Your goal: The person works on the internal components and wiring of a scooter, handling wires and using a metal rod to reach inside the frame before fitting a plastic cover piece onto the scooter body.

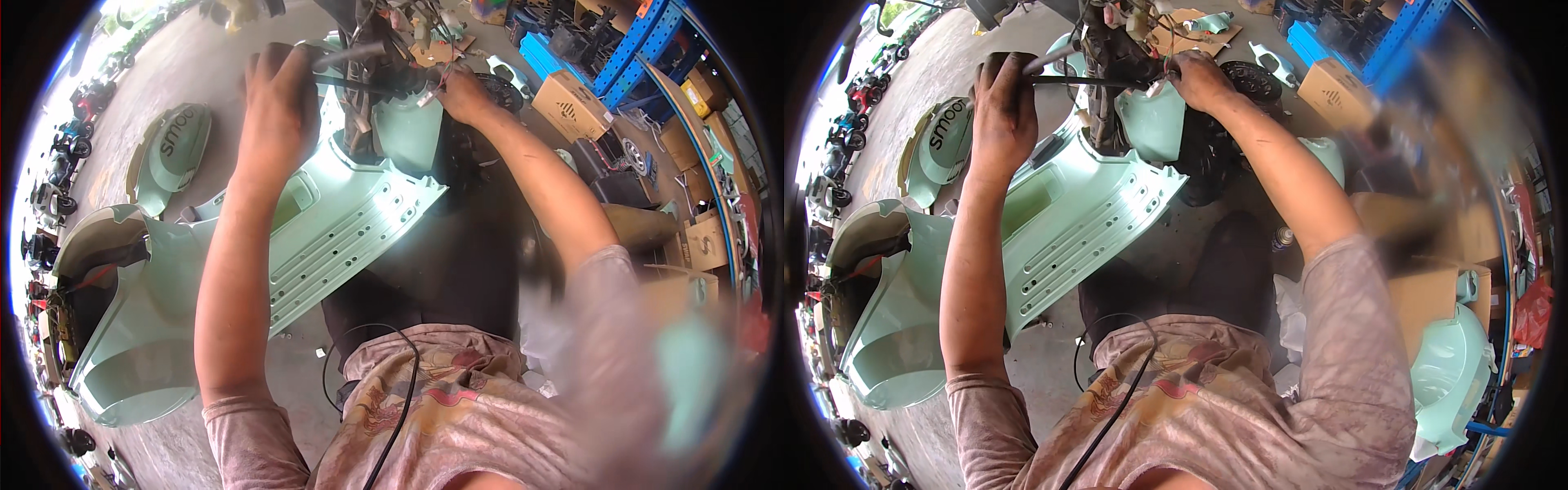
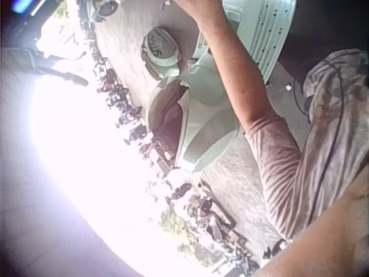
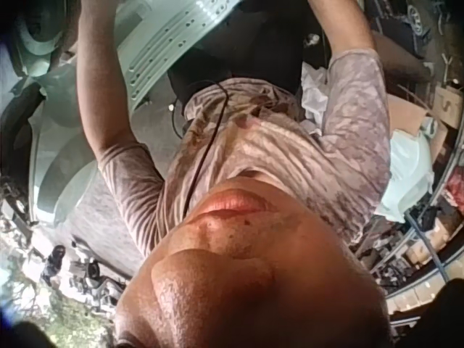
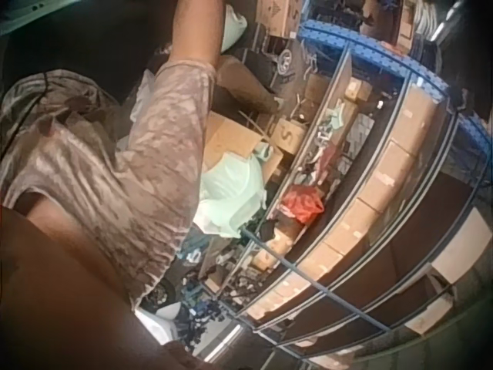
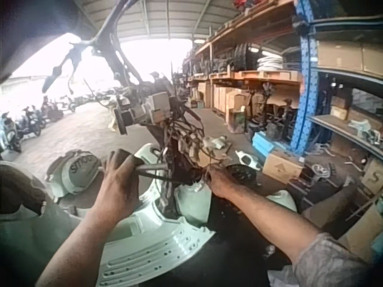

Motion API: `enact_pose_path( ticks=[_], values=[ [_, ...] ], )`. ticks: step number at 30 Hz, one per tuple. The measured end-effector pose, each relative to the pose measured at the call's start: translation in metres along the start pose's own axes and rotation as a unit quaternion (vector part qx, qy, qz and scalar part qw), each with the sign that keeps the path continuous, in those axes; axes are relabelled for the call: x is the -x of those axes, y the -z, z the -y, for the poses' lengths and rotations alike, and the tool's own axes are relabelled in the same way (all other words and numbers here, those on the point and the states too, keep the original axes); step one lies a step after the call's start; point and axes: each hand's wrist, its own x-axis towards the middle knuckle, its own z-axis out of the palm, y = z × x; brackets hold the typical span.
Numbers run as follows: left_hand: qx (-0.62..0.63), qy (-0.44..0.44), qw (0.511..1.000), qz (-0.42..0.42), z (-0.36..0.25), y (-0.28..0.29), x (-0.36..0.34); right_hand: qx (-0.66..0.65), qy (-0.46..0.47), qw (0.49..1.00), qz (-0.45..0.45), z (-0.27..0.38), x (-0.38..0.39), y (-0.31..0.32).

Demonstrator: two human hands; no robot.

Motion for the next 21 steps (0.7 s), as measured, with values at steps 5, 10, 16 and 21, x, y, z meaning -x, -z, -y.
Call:
enact_pose_path(
  ticks=[5,10,16,21],
  values=[
    [0.197,-0.079,0.975,-0.072,0.010,-0.013,-0.013,0.049,0.004,0.996,-0.080,0.003,0.001,-0.014],
    [0.067,0.015,0.984,-0.162,-0.010,-0.033,-0.028,0.010,-0.042,0.987,-0.153,0.007,0.008,-0.027],
    [-0.131,0.220,0.955,-0.152,-0.076,-0.029,-0.039,-0.239,-0.233,0.922,-0.194,0.015,0.051,-0.063],
    [-0.170,0.341,0.923,-0.057,-0.048,-0.006,-0.028,-0.350,-0.261,0.889,-0.138,0.025,0.059,-0.090]
  ],
)
